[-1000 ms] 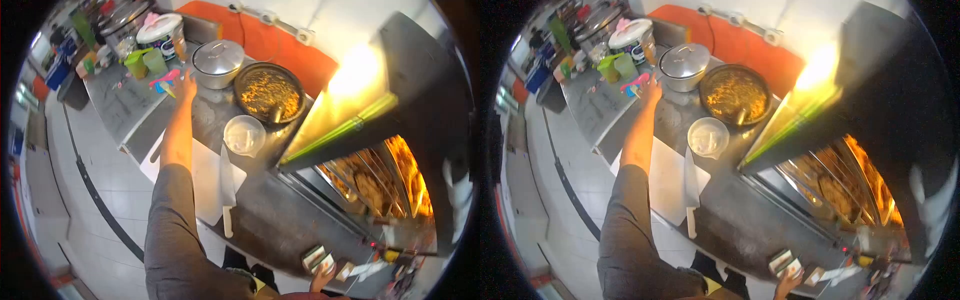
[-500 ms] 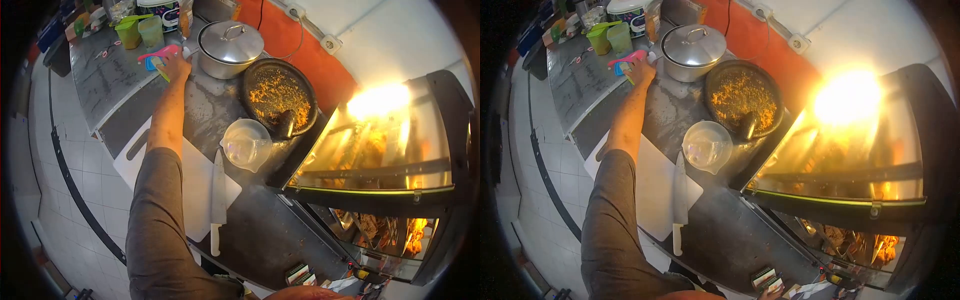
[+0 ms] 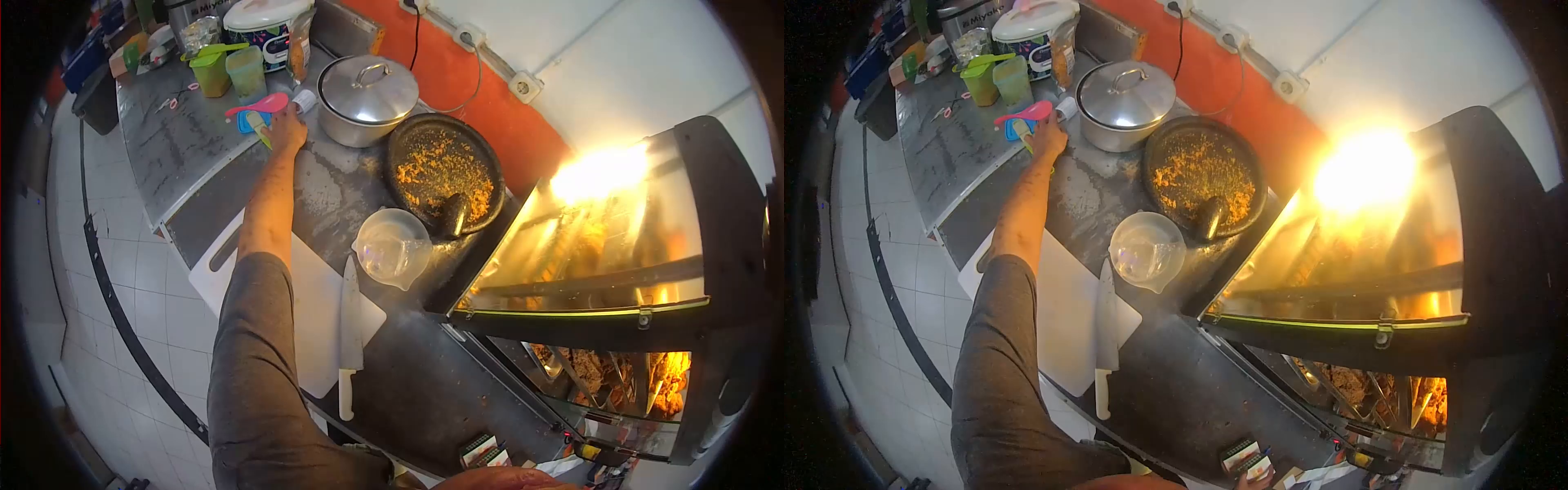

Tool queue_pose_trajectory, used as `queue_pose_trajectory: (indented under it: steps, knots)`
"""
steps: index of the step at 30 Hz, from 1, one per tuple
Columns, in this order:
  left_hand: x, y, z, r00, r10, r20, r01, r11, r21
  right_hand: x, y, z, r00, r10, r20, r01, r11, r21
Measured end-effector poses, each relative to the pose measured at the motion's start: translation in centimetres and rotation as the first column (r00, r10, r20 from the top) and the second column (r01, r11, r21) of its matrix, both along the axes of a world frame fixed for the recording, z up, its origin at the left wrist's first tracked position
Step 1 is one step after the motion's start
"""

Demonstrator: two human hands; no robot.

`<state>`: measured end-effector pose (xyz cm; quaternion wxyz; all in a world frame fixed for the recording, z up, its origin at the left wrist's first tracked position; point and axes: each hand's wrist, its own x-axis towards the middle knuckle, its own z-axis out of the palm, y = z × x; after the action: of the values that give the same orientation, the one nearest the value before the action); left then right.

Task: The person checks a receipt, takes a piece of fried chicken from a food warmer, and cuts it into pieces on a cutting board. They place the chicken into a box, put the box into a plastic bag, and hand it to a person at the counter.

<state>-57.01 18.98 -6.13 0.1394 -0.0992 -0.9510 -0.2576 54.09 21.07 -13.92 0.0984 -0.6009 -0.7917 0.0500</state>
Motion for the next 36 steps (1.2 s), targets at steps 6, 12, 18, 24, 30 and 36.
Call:
queue_pose_trajectory:
  steps: [6,12,18,24,30,36]
  knots:
    - [-7.0,1.5,-4.3,0.942,-0.245,0.229,0.111,0.872,0.477,-15.2,-0.8,11.9,0.906,-0.305,-0.294,0.220,0.932,-0.287]
    - [-3.5,1.5,-1.4,0.977,0.020,0.213,-0.187,0.563,0.805,-14.7,-0.7,12.5,0.865,-0.481,-0.145,0.362,0.796,-0.485]
    - [14.7,-4.1,5.2,0.971,-0.237,-0.019,0.074,0.221,0.972,-15.5,0.2,12.6,0.803,-0.346,-0.486,0.102,0.882,-0.460]
    - [36.3,-8.9,15.0,0.758,-0.648,0.073,0.174,0.309,0.935,-17.8,1.7,15.2,0.959,-0.055,-0.277,-0.024,0.961,-0.276]
    - [60.8,-6.3,16.1,0.021,-0.988,0.155,0.254,0.156,0.955,-13.3,1.2,13.7,0.555,-0.539,-0.633,0.099,0.798,-0.594]
    - [78.2,-1.3,4.1,-0.265,-0.905,0.333,0.717,0.045,0.695,-10.6,2.5,16.5,0.400,-0.669,-0.626,0.198,0.730,-0.654]
